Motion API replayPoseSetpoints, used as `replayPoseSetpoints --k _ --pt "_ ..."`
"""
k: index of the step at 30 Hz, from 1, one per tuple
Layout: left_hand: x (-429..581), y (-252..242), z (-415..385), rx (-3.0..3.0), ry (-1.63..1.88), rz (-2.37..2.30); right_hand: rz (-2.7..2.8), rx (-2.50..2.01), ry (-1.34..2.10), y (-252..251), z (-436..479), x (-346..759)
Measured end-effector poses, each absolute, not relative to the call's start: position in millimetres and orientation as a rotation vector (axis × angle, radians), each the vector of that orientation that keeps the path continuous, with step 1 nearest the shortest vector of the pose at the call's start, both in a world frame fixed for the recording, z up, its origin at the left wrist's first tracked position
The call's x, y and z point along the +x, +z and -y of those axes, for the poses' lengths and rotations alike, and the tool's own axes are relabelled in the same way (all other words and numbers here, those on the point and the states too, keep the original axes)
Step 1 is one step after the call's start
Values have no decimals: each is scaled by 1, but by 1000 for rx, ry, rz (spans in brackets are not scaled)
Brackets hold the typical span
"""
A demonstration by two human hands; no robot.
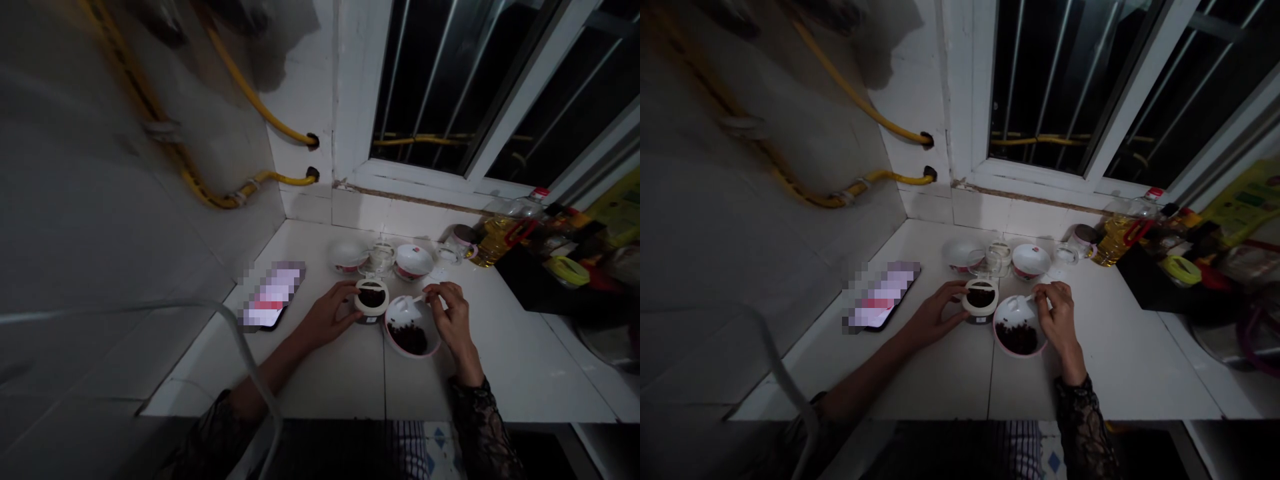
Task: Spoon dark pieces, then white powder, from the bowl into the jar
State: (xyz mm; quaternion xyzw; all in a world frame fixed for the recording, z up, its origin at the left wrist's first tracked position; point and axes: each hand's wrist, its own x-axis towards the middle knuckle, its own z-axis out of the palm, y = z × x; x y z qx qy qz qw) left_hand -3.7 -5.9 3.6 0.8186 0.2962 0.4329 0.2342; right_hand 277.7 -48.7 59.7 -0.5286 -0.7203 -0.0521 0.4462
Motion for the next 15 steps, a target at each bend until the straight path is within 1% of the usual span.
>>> replayPoseSetpoints --k 5,9,15 --pt "-4 3 6 2262 1190 -811 1924 -1385 -13 52 47 287" --pt "-4 6 7 2262 1174 -827 1993 -1372 182 54 49 276" --pt "-4 8 8 2247 1185 -826 1829 -1459 479 55 53 268"
